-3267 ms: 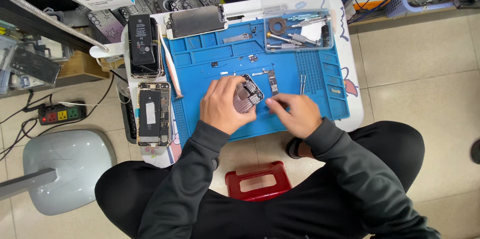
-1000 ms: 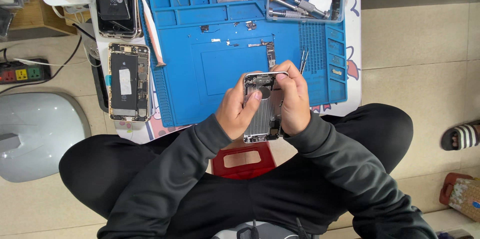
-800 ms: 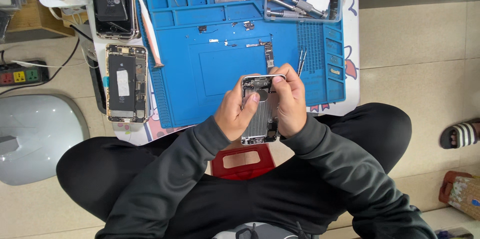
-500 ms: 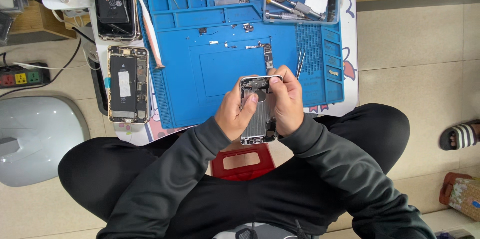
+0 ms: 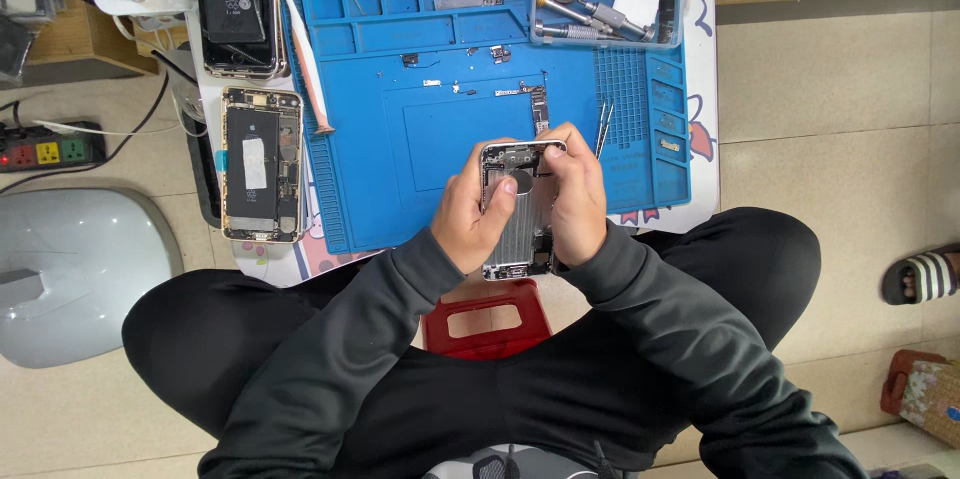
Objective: The person disassembles a smartphone, removes internal components, and reassembles the device using tweezers and a screwdriver. They handle the battery, motherboard, and casing, placing parts on a blue mat.
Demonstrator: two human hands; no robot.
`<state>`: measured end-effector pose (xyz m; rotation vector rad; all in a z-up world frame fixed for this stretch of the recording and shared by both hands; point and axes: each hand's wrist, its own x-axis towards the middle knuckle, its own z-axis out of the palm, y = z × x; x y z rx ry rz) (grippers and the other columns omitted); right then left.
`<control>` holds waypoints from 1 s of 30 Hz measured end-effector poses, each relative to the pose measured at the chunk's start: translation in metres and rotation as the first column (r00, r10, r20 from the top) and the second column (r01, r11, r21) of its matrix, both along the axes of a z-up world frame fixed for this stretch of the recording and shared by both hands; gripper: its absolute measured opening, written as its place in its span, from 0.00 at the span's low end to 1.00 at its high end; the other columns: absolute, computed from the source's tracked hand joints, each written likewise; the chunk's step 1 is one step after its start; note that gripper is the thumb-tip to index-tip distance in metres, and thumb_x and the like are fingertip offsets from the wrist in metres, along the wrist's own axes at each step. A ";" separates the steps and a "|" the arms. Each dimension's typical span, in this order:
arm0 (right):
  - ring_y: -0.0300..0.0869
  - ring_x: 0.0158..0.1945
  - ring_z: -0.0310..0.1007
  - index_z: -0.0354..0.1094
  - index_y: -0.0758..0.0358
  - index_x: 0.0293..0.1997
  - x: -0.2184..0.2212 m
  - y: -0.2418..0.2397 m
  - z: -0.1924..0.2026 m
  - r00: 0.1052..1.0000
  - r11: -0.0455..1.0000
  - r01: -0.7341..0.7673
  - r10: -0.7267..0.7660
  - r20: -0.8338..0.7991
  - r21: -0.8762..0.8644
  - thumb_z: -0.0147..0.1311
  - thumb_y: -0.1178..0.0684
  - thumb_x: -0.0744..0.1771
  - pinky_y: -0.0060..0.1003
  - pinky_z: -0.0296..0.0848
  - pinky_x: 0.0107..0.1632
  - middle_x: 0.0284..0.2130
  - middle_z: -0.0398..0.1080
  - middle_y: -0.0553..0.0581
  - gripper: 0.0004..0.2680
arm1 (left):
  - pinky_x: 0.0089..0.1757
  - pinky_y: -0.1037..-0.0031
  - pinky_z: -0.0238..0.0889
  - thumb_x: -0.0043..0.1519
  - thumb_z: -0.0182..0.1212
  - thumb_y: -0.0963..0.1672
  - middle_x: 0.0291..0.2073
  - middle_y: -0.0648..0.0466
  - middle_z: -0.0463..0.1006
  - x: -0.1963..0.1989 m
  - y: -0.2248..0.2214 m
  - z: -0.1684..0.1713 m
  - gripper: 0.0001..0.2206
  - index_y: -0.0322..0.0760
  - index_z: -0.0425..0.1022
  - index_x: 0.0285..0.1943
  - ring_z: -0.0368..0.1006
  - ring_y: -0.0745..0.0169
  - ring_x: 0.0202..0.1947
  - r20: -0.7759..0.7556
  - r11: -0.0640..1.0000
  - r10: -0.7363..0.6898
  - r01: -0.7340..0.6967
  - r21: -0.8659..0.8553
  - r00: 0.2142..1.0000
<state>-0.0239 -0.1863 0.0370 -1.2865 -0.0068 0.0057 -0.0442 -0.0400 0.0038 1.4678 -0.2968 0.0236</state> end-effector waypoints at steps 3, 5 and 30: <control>0.35 0.33 0.52 0.58 0.60 0.34 0.001 0.004 0.007 1.000 1.000 0.016 -0.016 0.024 -0.009 0.44 0.53 0.71 0.32 0.52 0.38 0.28 0.57 0.52 0.07 | 0.32 0.67 0.71 0.71 0.46 0.45 0.28 0.45 0.80 -0.001 0.000 0.009 0.16 0.36 0.69 0.64 0.76 0.58 0.28 -0.037 0.999 0.029 -0.028 0.030 0.999; 0.36 0.35 0.55 0.62 0.63 0.36 0.001 0.007 0.010 0.999 0.996 -0.010 0.013 0.042 -0.086 0.44 0.54 0.71 0.32 0.56 0.41 0.29 0.60 0.54 0.07 | 0.32 0.64 0.69 0.69 0.48 0.46 0.29 0.43 0.80 -0.001 0.003 0.014 0.14 0.38 0.69 0.61 0.76 0.55 0.28 -0.080 0.994 0.100 -0.096 0.056 0.992; 0.32 0.38 0.64 0.80 0.66 0.46 0.006 0.011 0.005 0.992 0.951 -0.125 0.122 -0.030 -0.282 0.54 0.59 0.70 0.30 0.70 0.42 0.31 0.76 0.54 0.07 | 0.26 0.74 0.62 0.62 0.68 0.52 0.17 0.55 0.75 0.000 -0.005 0.033 0.15 0.43 0.77 0.28 0.72 0.65 0.20 -0.333 0.863 0.502 -0.434 0.259 0.798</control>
